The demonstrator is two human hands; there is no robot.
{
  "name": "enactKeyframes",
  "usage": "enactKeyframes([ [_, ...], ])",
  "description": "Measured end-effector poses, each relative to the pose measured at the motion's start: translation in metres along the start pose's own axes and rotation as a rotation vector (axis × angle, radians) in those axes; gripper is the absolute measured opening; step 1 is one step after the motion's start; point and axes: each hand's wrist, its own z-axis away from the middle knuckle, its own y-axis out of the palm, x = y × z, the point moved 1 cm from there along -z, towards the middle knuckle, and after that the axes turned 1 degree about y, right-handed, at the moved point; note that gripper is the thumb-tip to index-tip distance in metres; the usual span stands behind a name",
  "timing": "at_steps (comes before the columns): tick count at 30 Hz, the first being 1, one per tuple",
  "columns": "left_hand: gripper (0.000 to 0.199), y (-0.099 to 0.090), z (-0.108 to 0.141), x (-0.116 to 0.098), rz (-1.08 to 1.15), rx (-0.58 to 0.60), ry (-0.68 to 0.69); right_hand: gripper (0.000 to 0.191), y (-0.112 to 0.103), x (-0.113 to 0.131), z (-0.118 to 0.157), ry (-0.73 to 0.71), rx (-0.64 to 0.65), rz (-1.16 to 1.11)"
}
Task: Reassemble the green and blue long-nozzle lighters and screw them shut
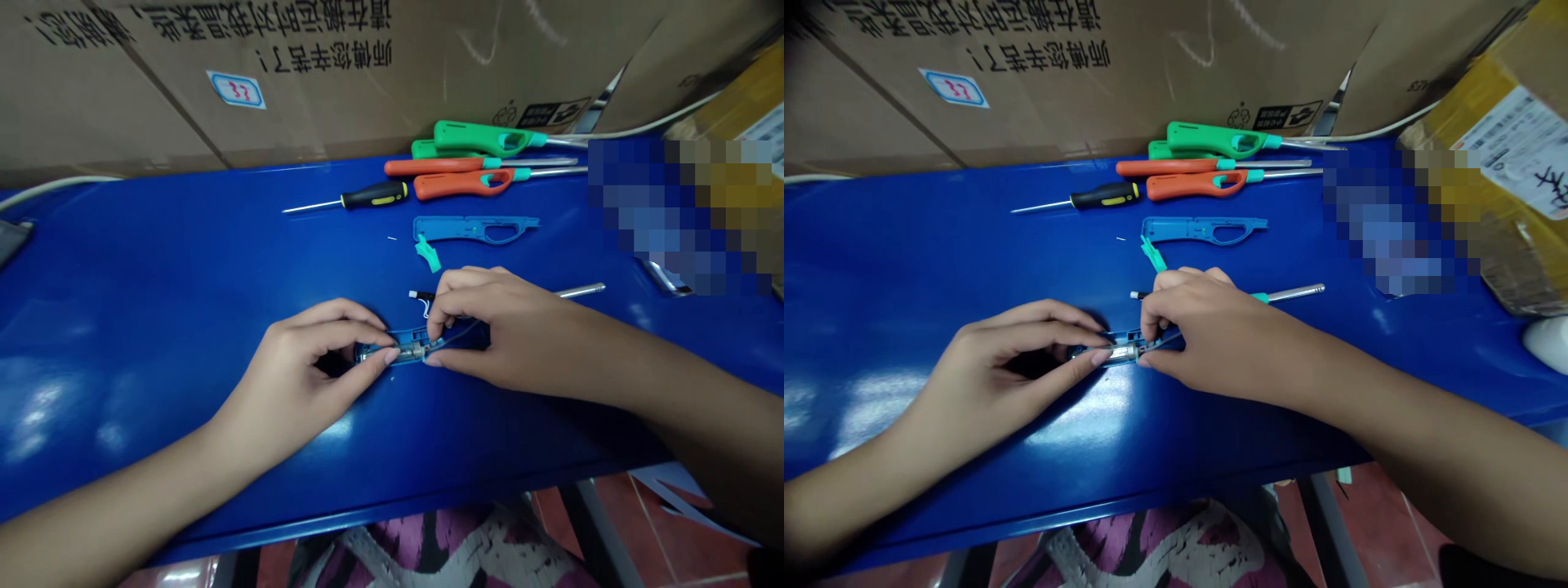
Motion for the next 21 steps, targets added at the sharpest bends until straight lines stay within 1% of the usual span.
enactKeyframes([
  [3, 0.009, 0.000, 0.001, 0.000, 0.009, 0.015, 0.013, 0.007, 0.000, 0.002, 0.002, -0.036, -0.007, 0.030],
  [7, 0.008, 0.000, 0.002, -0.003, 0.004, 0.019, 0.029, 0.003, 0.003, 0.006, 0.003, -0.045, -0.022, 0.064],
  [11, 0.007, -0.001, 0.004, -0.005, 0.003, 0.044, 0.012, 0.005, 0.002, 0.007, 0.005, -0.046, 0.000, 0.048],
  [14, 0.007, 0.000, 0.004, -0.006, 0.005, 0.057, 0.013, 0.007, -0.002, 0.006, 0.007, -0.076, 0.010, 0.056],
  [16, 0.007, 0.000, 0.005, -0.006, -0.003, 0.060, 0.024, 0.007, -0.005, 0.006, 0.007, -0.134, 0.024, 0.099],
  [18, 0.008, 0.001, 0.005, -0.006, -0.022, 0.057, 0.054, 0.008, -0.008, 0.007, 0.007, -0.224, 0.045, 0.191],
  [21, 0.010, 0.001, 0.006, -0.006, -0.069, 0.048, 0.127, 0.019, -0.011, 0.011, 0.007, -0.356, 0.073, 0.370],
])
